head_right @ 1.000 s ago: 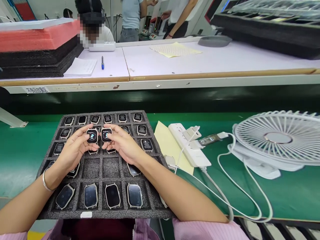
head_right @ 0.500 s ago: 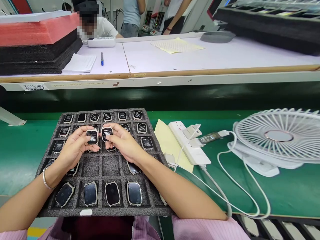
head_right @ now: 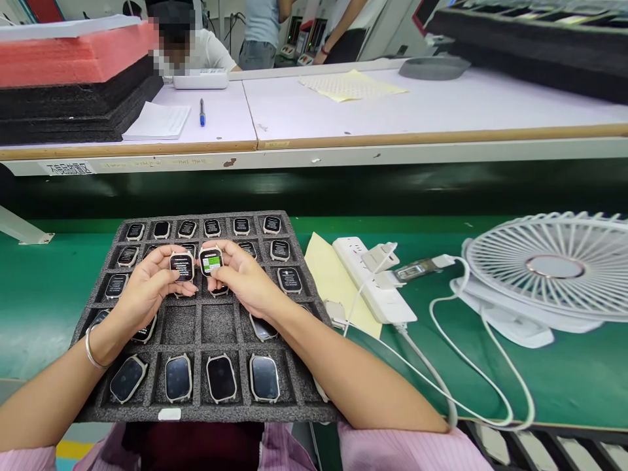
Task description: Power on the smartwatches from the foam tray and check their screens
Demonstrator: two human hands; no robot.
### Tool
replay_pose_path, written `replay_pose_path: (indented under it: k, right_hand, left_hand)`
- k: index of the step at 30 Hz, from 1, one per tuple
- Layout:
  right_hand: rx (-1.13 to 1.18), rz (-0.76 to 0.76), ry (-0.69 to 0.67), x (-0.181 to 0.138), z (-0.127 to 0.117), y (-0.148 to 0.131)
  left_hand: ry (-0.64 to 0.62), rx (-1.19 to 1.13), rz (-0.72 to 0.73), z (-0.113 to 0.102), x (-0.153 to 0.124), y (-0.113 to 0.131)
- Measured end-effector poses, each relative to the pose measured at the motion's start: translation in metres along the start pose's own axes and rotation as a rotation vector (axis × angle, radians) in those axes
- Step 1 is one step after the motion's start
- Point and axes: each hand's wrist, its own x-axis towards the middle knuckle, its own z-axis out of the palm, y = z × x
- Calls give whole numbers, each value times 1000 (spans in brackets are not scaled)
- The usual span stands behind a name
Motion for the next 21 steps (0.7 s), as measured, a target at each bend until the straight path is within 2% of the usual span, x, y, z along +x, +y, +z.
replay_pose_path:
  k: [21]
  right_hand:
    - [-20, -30, 14, 0, 1, 1]
  left_hand:
    - [9, -28, 20, 2, 0, -1]
